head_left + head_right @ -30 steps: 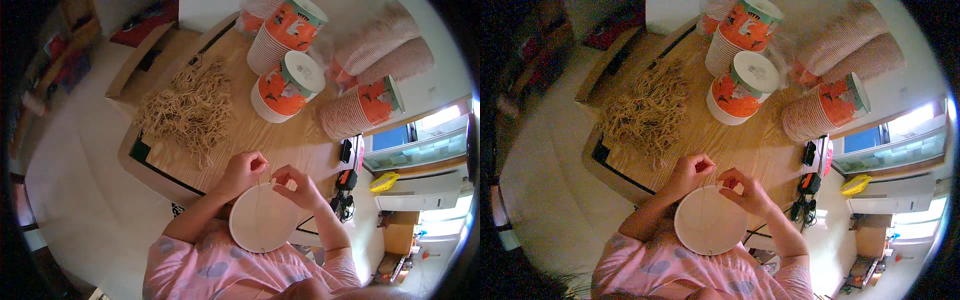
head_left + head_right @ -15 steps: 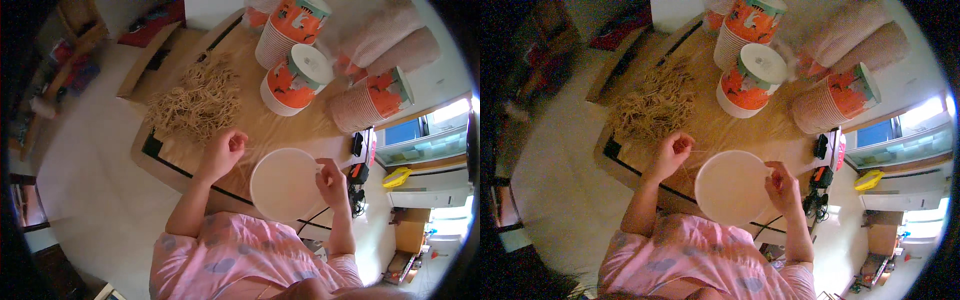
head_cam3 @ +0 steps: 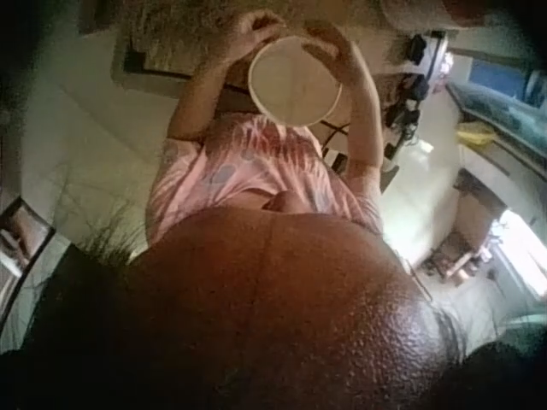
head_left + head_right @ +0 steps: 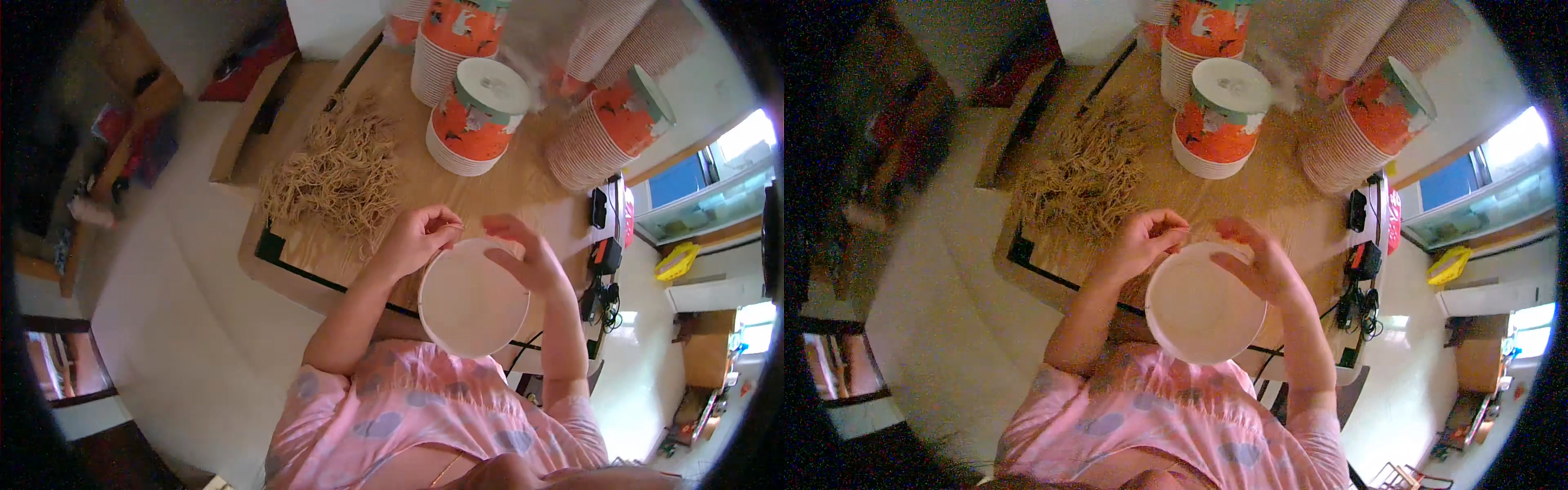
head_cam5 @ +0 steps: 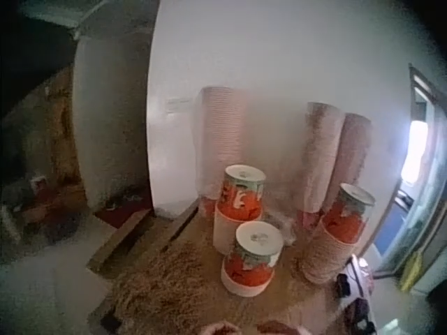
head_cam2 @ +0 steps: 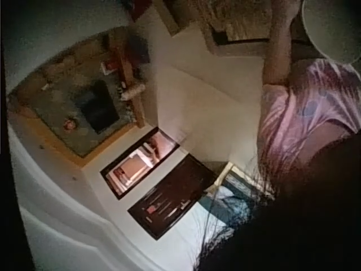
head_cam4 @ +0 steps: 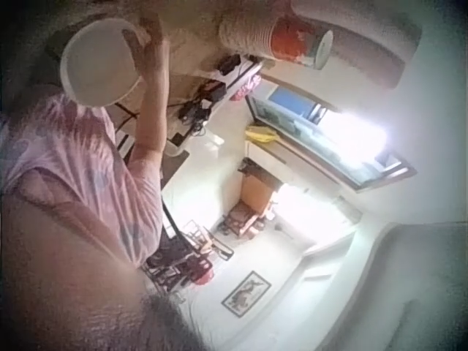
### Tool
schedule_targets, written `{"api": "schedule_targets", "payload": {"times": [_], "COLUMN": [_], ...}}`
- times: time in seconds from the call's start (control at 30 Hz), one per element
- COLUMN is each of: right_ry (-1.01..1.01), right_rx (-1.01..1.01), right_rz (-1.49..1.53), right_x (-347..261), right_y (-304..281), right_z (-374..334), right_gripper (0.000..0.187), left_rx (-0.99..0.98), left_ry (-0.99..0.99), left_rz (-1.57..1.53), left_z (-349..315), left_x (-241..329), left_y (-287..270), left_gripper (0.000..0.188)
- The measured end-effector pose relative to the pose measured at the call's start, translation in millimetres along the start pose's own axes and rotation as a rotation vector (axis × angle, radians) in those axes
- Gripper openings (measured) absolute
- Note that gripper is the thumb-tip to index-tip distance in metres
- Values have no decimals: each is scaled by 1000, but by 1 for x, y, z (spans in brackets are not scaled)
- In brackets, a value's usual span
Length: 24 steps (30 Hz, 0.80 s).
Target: Tying pieces of raffia string around the rims of paper bowls.
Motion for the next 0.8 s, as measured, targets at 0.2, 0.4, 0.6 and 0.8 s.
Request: {"api": "schedule_targets", "payload": {"times": [0.2,0.4,0.6,0.8], "right_ry": [282,476,484,511], "right_rx": [-113,241,356,264], "right_rz": [480,809,538,801], "right_x": [59,115,146,146], "right_y": [23,14,46,43], "right_z": [18,-23,-63,-70], "right_gripper": [16,14,15,21], "left_rx": [167,329,446,475], "left_ry": [172,296,233,115], "left_rz": [257,579,597,810], "left_z": [-20,-89,-84,-79], "left_x": [13,16,-10,-1], "left_y": [-9,-5,-10,-10], "left_gripper": [25,67,43,16]}}
Point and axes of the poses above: each hand's wrist, its own z-axis towards the middle knuckle, its own y-axis out of the palm, x = y × z, the point moved 8 cm from there along z, towards the middle knuckle, and after that the axes turned 12 degrees about -y, right-handed, at the moved point
